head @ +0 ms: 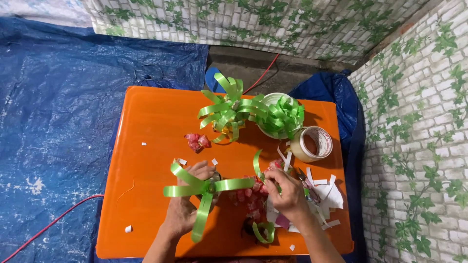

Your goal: Refining a candy arrangement by wrapping individual candies with green ribbons and securing them with tape.

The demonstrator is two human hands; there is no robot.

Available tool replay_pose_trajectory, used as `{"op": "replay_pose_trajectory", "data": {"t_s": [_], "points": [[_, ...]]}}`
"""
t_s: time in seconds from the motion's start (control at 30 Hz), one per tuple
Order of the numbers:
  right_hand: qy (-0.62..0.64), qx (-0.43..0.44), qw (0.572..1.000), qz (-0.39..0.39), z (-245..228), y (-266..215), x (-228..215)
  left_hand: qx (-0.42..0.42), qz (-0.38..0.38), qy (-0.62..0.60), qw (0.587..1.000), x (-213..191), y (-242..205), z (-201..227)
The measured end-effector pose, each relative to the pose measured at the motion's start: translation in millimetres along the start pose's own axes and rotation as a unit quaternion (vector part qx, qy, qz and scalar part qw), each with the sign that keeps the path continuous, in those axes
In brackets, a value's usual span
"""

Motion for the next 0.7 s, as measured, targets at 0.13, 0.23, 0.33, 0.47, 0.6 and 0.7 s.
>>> {"op": "replay_pose_trajectory", "data": {"t_s": [0.13,0.23,0.33,0.47,0.6,0.7], "points": [[-0.001,-0.027,0.998,0.049,-25.0,-11.4,-12.8,-0.002,-0.004,0.024,1.000,-2.6,-3.3,0.9],[0.042,-0.068,0.994,0.080,-45.6,-20.3,-18.4,0.013,-0.012,0.069,0.997,-5.7,-8.7,-0.4],[0.113,-0.074,0.986,0.101,-57.0,-31.2,-21.2,-0.012,-0.015,0.092,0.996,-5.0,-7.1,-1.4],[0.181,-0.038,0.973,0.140,-67.4,-35.0,-34.2,-0.015,-0.003,0.038,0.999,-7.4,-15.6,-9.7],[0.132,-0.037,0.975,0.173,-63.6,-48.5,-21.9,-0.004,0.189,0.172,0.967,-7.7,-46.4,7.1],[0.075,-0.071,0.962,0.251,-79.9,-57.9,-28.1,0.008,0.201,0.155,0.967,18.1,-92.8,-7.8]]}}
Point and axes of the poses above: each hand's wrist, its own y-axis towards the middle knuckle, its own x-axis out of the palm, z = x × y, the point moved 7 cm from there along y, towards the middle knuckle, and after that the axes turned 14 degrees about -y, right-handed, at the moved point
